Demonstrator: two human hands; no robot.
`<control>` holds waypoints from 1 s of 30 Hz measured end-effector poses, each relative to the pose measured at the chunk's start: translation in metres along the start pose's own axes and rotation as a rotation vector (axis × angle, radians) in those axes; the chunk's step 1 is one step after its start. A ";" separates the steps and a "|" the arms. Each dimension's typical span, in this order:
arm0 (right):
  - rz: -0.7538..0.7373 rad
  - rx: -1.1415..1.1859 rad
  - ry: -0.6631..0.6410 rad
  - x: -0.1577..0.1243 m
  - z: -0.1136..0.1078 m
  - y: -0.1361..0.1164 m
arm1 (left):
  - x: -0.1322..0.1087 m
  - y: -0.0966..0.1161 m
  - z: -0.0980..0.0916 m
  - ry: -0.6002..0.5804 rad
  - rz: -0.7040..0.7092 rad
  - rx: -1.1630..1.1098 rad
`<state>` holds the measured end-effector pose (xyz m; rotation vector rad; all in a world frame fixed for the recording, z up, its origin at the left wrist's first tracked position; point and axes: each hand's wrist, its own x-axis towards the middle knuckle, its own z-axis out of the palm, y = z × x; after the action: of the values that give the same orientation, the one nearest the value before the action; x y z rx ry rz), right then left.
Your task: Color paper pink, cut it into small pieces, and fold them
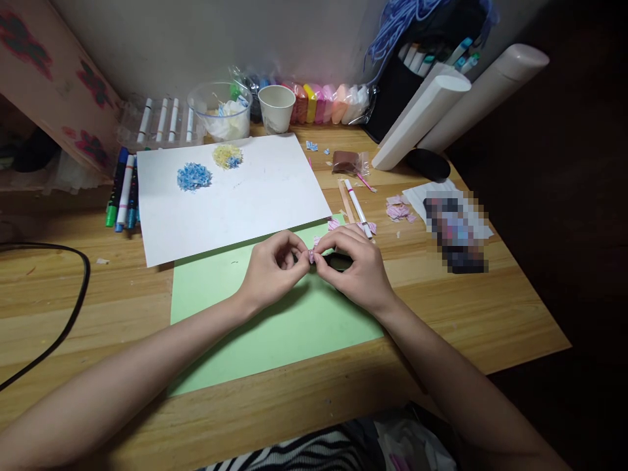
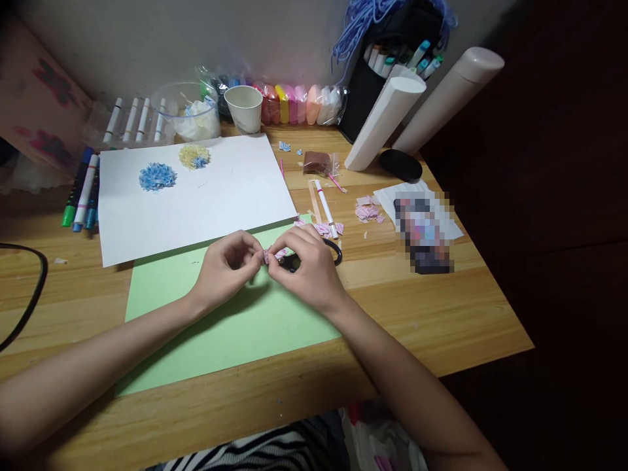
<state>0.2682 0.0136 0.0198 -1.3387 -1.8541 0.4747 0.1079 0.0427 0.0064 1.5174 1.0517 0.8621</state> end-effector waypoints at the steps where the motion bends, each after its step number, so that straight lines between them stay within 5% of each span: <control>1: 0.014 0.011 0.006 0.000 0.000 0.000 | 0.000 0.000 0.000 -0.001 -0.004 -0.004; 14: 0.358 0.260 0.077 0.004 -0.004 0.011 | 0.000 0.001 -0.002 0.047 -0.033 -0.061; 22: 0.403 0.291 0.094 0.005 -0.005 0.018 | 0.001 0.002 -0.002 0.054 -0.031 -0.077; 30: 0.344 0.239 -0.061 0.002 -0.003 0.007 | 0.001 0.001 -0.002 0.041 -0.005 -0.034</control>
<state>0.2749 0.0181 0.0176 -1.4929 -1.5581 0.8942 0.1060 0.0440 0.0076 1.4737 1.0654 0.9064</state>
